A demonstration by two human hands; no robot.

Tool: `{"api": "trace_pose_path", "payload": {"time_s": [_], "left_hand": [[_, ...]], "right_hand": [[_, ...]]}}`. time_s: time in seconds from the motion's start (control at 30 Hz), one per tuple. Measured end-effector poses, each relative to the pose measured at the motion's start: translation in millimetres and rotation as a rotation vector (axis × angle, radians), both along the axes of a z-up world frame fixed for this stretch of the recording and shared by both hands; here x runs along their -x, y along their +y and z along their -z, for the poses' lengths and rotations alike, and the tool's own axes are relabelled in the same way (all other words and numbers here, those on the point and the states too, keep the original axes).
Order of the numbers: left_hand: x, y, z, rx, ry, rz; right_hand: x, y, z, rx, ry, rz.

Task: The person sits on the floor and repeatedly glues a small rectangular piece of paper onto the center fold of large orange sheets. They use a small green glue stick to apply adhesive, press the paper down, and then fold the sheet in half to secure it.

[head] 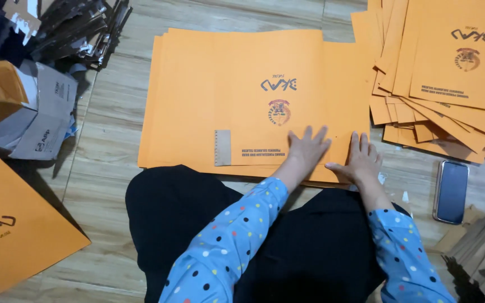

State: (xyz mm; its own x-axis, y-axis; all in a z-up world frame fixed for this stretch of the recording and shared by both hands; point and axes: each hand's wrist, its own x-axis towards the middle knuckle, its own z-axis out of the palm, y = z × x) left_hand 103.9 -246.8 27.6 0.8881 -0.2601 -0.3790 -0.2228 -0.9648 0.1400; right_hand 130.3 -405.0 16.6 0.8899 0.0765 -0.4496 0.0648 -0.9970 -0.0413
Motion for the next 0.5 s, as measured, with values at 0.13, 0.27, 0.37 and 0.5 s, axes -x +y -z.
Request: {"api": "trace_pose_path", "payload": {"time_s": [0.13, 0.27, 0.37, 0.5], "left_hand": [[9.1, -36.7, 58.6, 0.022, -0.25, 0.089], [18.1, 5.7, 73.5, 0.177, -0.638, 0.167], [30.6, 50.3, 66.4, 0.314, -0.789, 0.189], [38.8, 88.2, 40.0, 0.383, -0.776, 0.069]], "right_hand": [[-6.6, -15.4, 27.4, -0.039, -0.006, 0.058], [-0.5, -5.4, -7.0, -0.18, 0.01, 0.095], [-3.7, 1.0, -6.6, -0.329, -0.061, 0.114], [5.0, 41.8, -6.7, -0.473, -0.281, 0.024]]}}
